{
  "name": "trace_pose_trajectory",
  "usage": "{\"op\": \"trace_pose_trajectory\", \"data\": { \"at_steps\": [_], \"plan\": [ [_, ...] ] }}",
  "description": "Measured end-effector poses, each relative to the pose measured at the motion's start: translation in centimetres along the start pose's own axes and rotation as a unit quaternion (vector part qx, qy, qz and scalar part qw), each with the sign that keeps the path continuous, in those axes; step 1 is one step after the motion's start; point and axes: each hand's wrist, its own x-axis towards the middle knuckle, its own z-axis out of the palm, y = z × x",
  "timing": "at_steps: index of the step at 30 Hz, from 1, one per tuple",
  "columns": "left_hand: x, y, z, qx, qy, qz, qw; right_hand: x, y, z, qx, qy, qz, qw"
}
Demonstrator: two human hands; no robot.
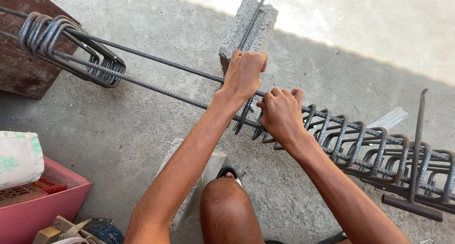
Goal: Tying rebar stirrups to longitudinal bars using wire and a manual twisting tool to assemble a cage
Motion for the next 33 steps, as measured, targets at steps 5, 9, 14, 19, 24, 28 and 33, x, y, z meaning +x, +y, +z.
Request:
{"op": "trace_pose_trajectory", "data": {
  "at_steps": [5,9,14,19,24,28,33],
  "plan": [
    [-1.1,1.0,1.7,0.109,0.062,0.133,0.983,0.5,0.3,0.6,-0.006,0.006,-0.006,1.000],
    [-3.5,1.2,-1.6,-0.081,0.066,0.060,0.993,0.4,0.4,-1.0,0.017,0.002,-0.013,1.000],
    [-3.5,-2.2,0.6,-0.213,0.049,-0.063,0.974,1.2,1.2,-1.5,0.027,0.008,-0.016,0.999],
    [-3.1,-3.7,1.9,-0.141,-0.008,-0.110,0.984,1.5,1.2,-2.0,0.035,-0.006,-0.014,0.999],
    [-2.6,-3.2,1.3,-0.191,-0.036,-0.189,0.963,2.2,0.6,-2.6,0.024,-0.016,-0.038,0.999],
    [-1.6,-2.7,1.4,-0.159,-0.077,-0.176,0.968,2.0,1.1,-2.4,0.007,-0.015,-0.054,0.998],
    [-1.9,-2.5,0.9,-0.176,-0.027,-0.168,0.970,2.2,1.9,-2.4,0.011,-0.024,-0.060,0.998]
  ]
}}
